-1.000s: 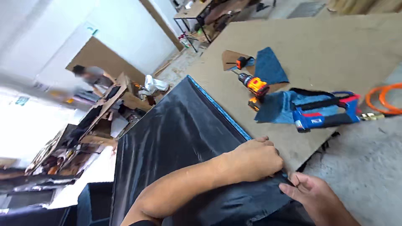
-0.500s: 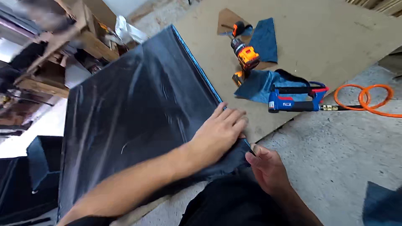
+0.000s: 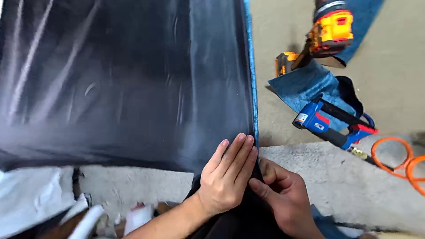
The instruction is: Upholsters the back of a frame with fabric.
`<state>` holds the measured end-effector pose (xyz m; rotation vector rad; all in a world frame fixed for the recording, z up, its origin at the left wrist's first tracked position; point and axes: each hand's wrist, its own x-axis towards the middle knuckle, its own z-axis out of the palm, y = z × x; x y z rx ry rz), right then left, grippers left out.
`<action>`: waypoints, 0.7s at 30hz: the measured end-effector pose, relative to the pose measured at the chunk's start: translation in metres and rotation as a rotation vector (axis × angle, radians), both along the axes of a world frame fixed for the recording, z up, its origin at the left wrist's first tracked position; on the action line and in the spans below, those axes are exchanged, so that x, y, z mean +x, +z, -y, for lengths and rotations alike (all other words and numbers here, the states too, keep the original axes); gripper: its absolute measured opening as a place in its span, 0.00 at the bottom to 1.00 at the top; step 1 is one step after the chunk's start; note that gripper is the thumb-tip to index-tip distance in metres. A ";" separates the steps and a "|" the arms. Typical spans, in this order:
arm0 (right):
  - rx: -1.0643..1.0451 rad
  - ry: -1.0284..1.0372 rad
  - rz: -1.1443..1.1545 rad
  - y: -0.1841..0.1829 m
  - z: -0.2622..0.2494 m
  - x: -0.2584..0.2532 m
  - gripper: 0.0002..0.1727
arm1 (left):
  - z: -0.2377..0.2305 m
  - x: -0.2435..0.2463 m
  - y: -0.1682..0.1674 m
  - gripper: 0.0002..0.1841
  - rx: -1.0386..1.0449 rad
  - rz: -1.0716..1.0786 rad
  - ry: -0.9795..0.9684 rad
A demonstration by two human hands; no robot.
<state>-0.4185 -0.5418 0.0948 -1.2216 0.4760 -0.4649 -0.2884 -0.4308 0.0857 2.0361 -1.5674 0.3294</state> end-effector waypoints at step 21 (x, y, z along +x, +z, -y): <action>-0.811 0.839 -0.708 0.119 0.223 -0.033 0.20 | 0.050 -0.078 -0.055 0.10 -0.744 -0.196 0.319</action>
